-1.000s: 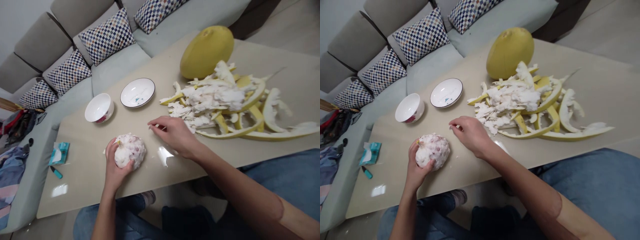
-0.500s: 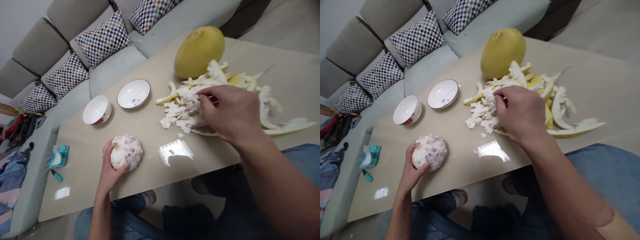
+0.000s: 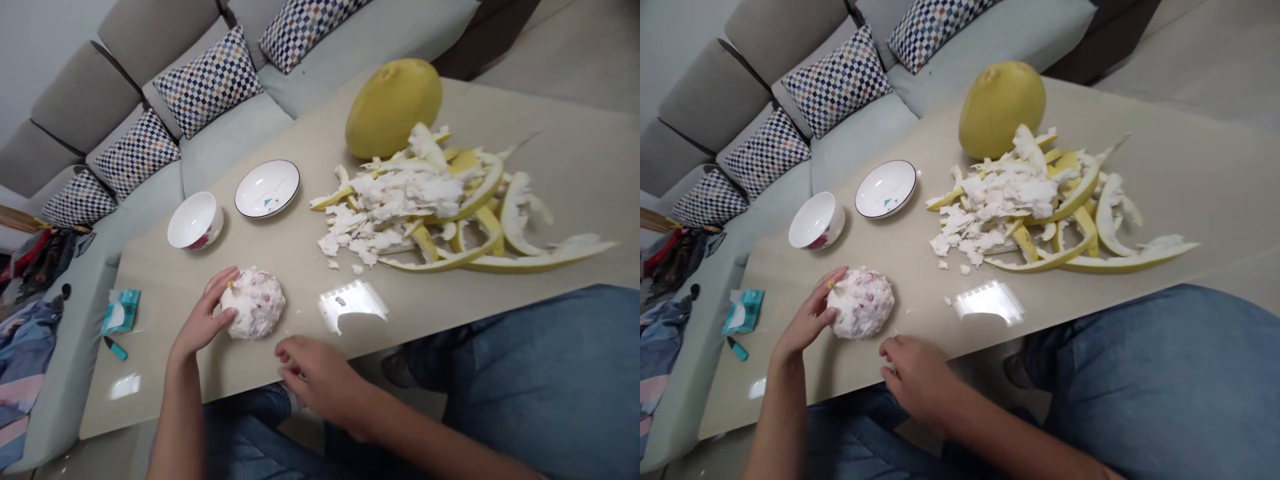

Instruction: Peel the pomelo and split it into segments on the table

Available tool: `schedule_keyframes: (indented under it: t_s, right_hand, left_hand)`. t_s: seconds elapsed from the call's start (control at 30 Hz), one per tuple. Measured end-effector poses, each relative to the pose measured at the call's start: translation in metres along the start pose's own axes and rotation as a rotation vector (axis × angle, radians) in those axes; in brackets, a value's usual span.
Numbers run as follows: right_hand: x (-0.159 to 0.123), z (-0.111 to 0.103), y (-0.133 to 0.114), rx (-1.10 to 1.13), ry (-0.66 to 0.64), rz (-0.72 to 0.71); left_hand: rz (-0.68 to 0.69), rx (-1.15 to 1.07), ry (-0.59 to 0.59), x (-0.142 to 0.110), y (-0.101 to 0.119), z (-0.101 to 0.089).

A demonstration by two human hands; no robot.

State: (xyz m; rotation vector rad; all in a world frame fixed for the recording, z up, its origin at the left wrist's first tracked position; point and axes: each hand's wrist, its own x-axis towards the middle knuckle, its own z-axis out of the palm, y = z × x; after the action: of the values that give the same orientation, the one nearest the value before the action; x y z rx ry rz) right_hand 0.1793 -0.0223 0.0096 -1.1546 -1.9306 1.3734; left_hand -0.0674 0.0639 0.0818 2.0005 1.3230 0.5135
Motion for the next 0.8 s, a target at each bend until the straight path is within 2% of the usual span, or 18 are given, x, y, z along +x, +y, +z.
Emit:
schedule_keyframes:
  t_s: [0.1, 0.2, 0.27, 0.37, 0.5, 0.63, 0.73, 0.8]
  right_hand:
    - [-0.002, 0.029, -0.012, 0.045, -0.009, -0.003]
    - [0.0, 0.034, -0.019, 0.09, 0.067, -0.024]
    - [0.002, 0.028, -0.018, 0.1, 0.132, -0.01]
    - [0.005, 0.008, -0.009, 0.068, 0.223, 0.033]
    - [0.009, -0.02, 0.0, 0.035, 0.364, 0.016]
    - [0.016, -0.023, 0.0, -0.018, 0.38, -0.085]
    - [0.025, -0.019, 0.0, -0.096, 0.377, -0.171]
    - [0.031, -0.024, 0.0, -0.141, 0.364, -0.208]
  left_hand:
    - [-0.029, 0.061, -0.01, 0.016, 0.008, 0.002]
    - [-0.074, 0.144, 0.019, 0.022, 0.015, 0.003]
    - [-0.117, 0.22, 0.054, 0.02, 0.02, 0.003]
    - [-0.236, 0.308, 0.082, 0.012, 0.025, 0.003]
    - [-0.384, 0.288, 0.102, -0.004, 0.022, 0.009]
    - [-0.317, 0.197, 0.218, -0.01, 0.011, 0.023]
    - [-0.24, -0.034, 0.224, -0.009, 0.007, 0.034]
    - [-0.214, -0.169, 0.209, -0.011, 0.008, 0.038]
